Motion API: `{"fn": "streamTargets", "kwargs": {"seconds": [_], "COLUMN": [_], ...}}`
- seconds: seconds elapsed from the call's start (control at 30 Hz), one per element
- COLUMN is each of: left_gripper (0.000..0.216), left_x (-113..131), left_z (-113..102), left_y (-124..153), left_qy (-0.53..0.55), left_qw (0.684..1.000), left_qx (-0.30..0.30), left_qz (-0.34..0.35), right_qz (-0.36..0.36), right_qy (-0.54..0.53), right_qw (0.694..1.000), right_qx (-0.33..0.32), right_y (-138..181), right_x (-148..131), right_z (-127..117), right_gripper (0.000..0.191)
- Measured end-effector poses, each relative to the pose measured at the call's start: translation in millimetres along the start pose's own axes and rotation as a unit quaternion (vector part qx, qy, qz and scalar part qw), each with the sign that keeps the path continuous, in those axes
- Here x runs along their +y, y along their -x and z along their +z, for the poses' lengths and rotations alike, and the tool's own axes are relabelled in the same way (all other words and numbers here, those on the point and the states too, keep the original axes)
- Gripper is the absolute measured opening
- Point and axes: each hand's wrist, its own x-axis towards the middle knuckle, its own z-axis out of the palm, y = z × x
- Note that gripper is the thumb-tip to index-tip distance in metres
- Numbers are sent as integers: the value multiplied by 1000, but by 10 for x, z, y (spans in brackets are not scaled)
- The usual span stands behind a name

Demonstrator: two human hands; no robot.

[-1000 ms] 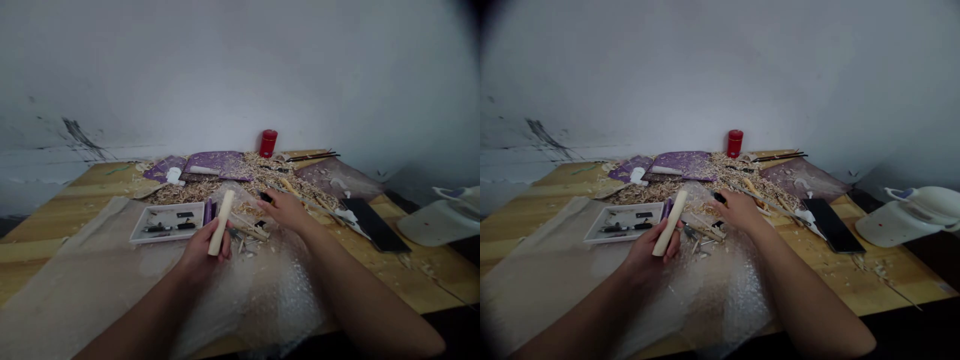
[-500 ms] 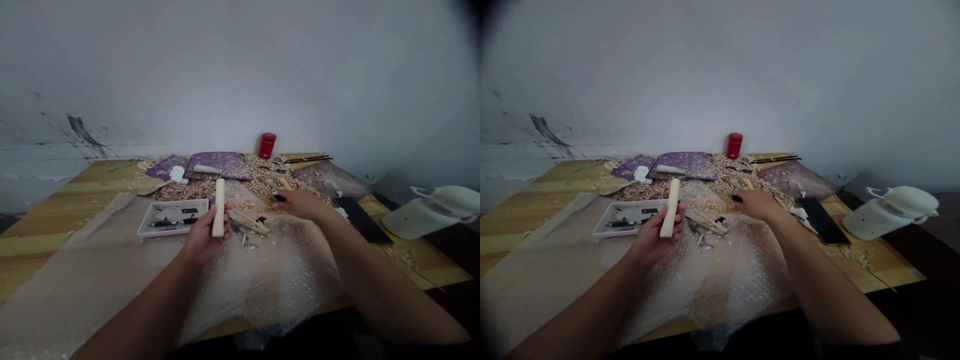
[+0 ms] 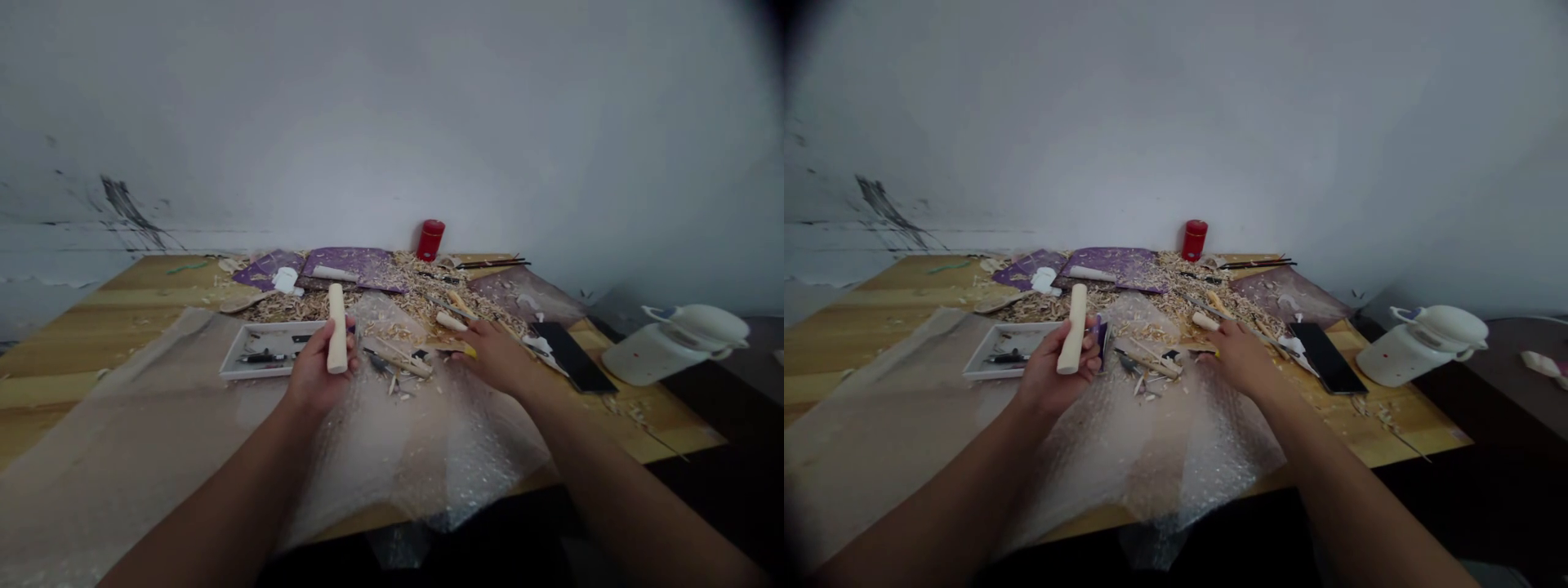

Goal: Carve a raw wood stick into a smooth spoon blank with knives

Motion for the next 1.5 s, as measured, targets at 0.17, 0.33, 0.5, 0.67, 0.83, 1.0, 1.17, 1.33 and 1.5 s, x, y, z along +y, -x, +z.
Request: {"fn": "streamTargets", "kwargs": {"seconds": [0.17, 0.33, 0.5, 0.67, 0.83, 1.0, 1.17, 1.33, 1.5], "left_gripper": [23, 29, 32, 34, 38, 38, 32, 29, 28], "left_x": [-45, -83, -90, -49, -18, -34, -129, -186, -190], "left_z": [17, 43, 67, 44, 13, 49, 56, -24, -58], "left_y": [11, 21, 42, 59, 72, 79, 16, -62, -67], "left_qy": [-25, -77, -86, -35, -14, -43, -142, -213, -253], "left_qw": [999, 995, 995, 998, 994, 996, 984, 951, 946], "left_qx": [21, 64, 50, -36, -88, -67, 78, 173, 163], "left_qz": [2, 19, 10, -31, -57, -49, 68, 140, 123], "right_qz": [-90, -93, -77, -39, -8, -9, 59, 41, -11], "right_qy": [-34, 10, 23, 17, -18, -217, -483, -636, -684], "right_qw": [995, 993, 994, 997, 1000, 972, 869, 759, 722], "right_qx": [-17, -69, -76, -69, -8, 89, 90, 135, 107], "right_y": [-147, -308, -390, -417, -421, -437, -453, -510, -569], "right_x": [-474, -734, -763, -788, -686, -472, -389, -401, -423], "right_z": [64, 183, 227, 266, 174, 105, 36, -164, -217], "right_gripper": [27, 25, 26, 24, 21, 12, 15, 19, 18]}}
